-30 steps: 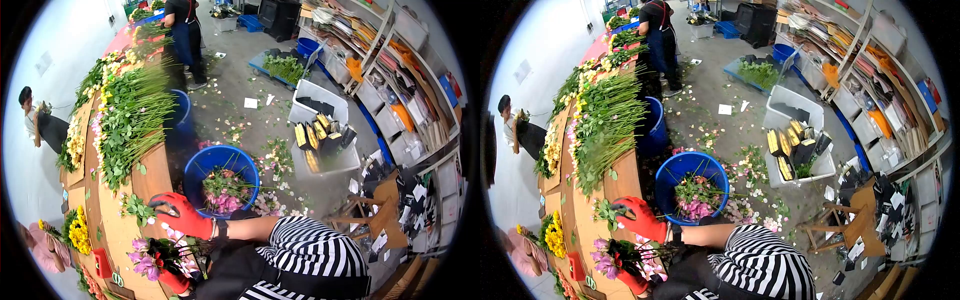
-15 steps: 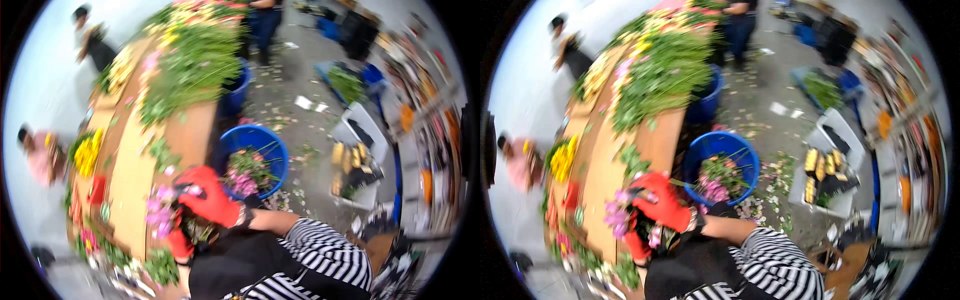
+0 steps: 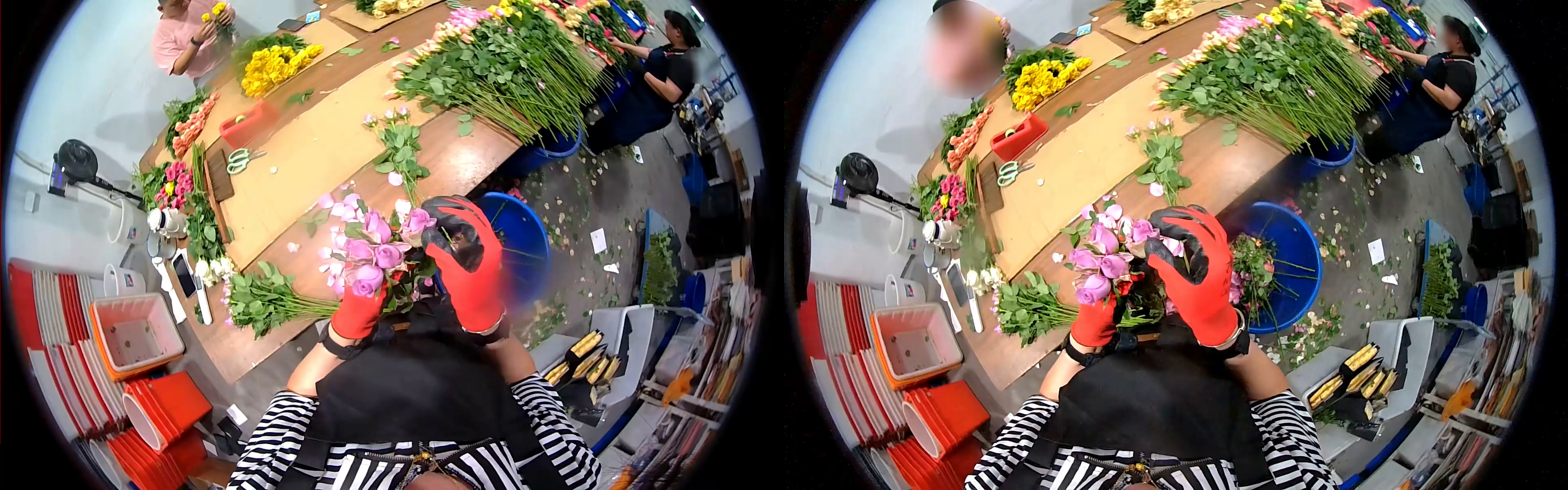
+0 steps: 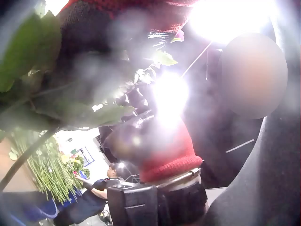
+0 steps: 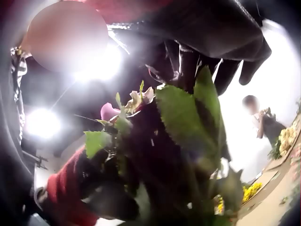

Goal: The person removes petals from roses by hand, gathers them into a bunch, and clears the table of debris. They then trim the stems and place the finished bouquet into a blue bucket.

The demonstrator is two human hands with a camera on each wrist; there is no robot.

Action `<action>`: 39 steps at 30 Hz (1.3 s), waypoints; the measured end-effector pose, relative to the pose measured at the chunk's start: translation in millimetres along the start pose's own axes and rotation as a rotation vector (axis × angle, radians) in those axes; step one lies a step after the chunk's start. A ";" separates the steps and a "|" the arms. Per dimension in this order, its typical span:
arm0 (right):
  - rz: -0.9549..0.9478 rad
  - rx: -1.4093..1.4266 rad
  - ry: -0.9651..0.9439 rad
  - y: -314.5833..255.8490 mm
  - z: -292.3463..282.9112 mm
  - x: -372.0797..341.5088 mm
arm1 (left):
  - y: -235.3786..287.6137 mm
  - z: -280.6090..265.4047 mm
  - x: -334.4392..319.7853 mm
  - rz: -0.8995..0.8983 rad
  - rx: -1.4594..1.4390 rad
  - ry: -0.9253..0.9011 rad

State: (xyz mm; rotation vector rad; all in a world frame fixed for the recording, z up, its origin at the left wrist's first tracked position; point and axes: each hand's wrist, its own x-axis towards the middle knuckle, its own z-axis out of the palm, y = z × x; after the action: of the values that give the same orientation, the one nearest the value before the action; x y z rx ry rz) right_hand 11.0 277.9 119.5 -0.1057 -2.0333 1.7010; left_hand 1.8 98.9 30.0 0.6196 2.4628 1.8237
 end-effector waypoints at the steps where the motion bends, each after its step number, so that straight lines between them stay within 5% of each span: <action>1: 0.062 0.087 -0.002 0.0 2.7 0.8 | 6.5 -0.8 2.0 0.012 0.003 -0.003; 4: -0.059 0.099 0.011 12.3 9.0 3.7 | 5.4 -4.3 -0.1 0.319 0.376 0.045; 6: -0.111 0.082 0.012 19.9 12.1 3.8 | -0.1 -2.0 -1.2 0.098 0.090 -0.005; 8: 0.004 0.386 0.015 29.1 20.8 -0.5 | 6.3 -0.9 1.6 0.016 -0.180 0.010; 12: 0.232 0.779 -0.056 46.4 27.5 0.1 | 1.1 -3.0 5.3 0.190 -0.005 0.066; 13: 0.281 0.912 -0.084 53.0 26.9 2.8 | 1.7 -3.6 4.1 0.113 -0.160 0.063; 14: 0.210 0.691 -0.122 55.2 21.4 5.5 | 3.4 -4.5 3.6 0.036 -0.322 0.071; 15: 0.362 0.910 -0.117 51.8 18.1 8.6 | 5.0 -5.4 3.0 -0.039 -0.481 0.092; 16: 0.416 0.672 -0.148 41.3 10.8 13.7 | 7.4 -5.2 2.6 -0.158 -0.758 0.100; 17: 0.462 0.431 -0.176 33.4 6.6 17.8 | 3.7 -6.0 2.8 -0.144 -0.720 0.116; 18: 0.313 0.449 -0.035 35.3 15.4 17.7 | -0.1 -6.9 3.0 -0.130 -0.682 0.132; 25: -0.126 -0.152 -0.171 -10.8 15.2 14.9 | 12.0 15.4 -3.0 -0.138 -0.825 0.349; 26: -0.187 -0.232 -0.177 -11.1 17.4 15.2 | -3.1 11.0 -7.8 -0.142 -0.381 0.287; 30: -0.370 -0.419 -0.106 -7.7 27.0 12.1 | 14.7 21.5 -4.5 -0.181 -1.009 0.444; 34: -0.407 -0.342 -0.112 0.9 29.2 6.8 | 10.2 16.4 -3.3 -0.132 -0.497 0.436; 37: -0.523 -0.260 -0.122 7.7 28.5 6.2 | 23.0 5.6 -6.1 -0.212 -0.834 0.339; 39: -0.526 -0.139 -0.201 7.6 27.9 6.2 | 14.7 -6.3 -4.3 -0.126 -0.344 0.214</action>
State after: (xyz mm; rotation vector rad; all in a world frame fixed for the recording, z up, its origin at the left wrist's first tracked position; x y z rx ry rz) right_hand -7.6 256.5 111.3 0.5297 -2.0774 1.2803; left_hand 8.7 95.3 44.6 0.2564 2.1554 2.2871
